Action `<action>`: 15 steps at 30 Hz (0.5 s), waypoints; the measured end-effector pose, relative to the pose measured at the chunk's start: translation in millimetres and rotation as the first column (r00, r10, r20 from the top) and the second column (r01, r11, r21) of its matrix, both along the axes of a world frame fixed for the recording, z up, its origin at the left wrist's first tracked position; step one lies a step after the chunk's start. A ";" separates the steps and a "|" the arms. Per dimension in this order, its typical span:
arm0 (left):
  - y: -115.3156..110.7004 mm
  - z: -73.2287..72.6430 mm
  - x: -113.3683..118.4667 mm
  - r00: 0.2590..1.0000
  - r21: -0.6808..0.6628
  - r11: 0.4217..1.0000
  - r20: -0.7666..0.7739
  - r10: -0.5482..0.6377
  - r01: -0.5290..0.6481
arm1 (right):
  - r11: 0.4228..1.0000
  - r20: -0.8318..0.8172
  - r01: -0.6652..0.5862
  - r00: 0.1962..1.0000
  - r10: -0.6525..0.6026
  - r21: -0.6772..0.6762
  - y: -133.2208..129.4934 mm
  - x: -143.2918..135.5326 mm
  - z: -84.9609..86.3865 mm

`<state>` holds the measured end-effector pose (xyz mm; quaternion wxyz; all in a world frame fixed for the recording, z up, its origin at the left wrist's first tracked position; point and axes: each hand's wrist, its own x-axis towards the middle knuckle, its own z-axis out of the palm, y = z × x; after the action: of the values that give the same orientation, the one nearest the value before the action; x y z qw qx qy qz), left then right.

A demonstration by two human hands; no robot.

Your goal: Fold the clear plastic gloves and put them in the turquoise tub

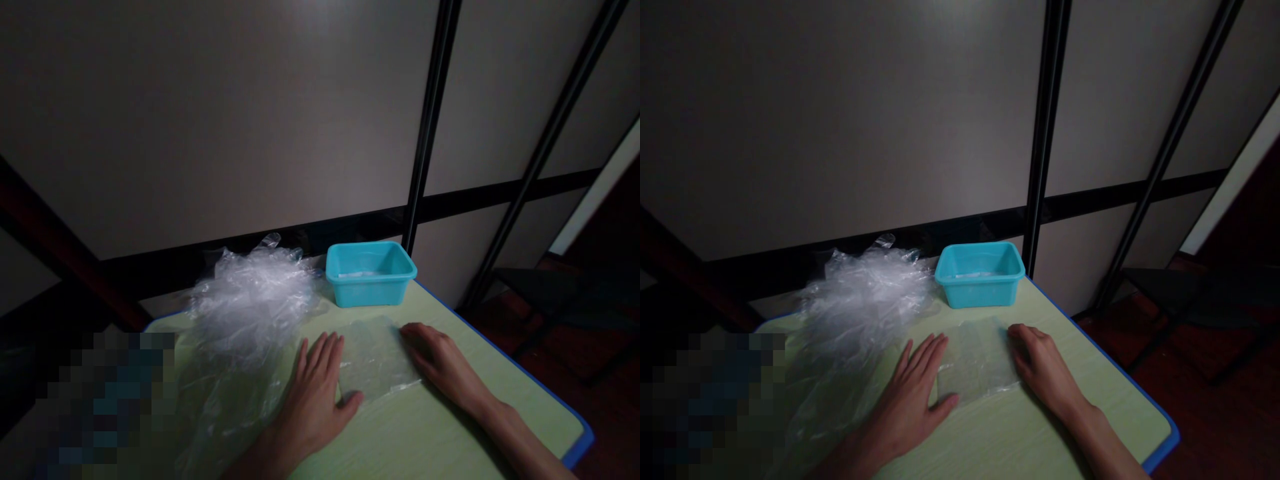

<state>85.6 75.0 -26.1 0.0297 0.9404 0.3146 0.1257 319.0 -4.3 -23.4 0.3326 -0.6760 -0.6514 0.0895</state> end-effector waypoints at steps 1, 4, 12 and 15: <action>-0.1 -0.4 0.0 1.000 0.009 1.000 -0.003 0.003 -0.003 | 1.000 0.002 0.002 1.000 -0.002 -0.004 0.0 0.1 -0.2; -0.5 -1.5 -0.6 1.000 0.037 0.999 -0.018 0.008 -0.008 | 1.000 0.010 0.001 1.000 -0.001 0.005 0.2 0.5 -1.5; 1.0 -0.4 -2.1 0.998 0.047 0.999 -0.056 -0.010 0.013 | 0.999 0.053 -0.006 0.999 0.004 0.038 -1.0 -1.1 3.2; -5.2 5.9 -1.9 0.998 0.025 0.999 -0.041 -0.039 0.040 | 0.999 0.092 -0.027 0.995 0.025 0.030 -6.4 -8.7 11.2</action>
<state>83.8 69.8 -20.2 0.0135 0.9491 0.2947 0.1100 310.4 -10.6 -12.2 0.3116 -0.6657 -0.6760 0.0527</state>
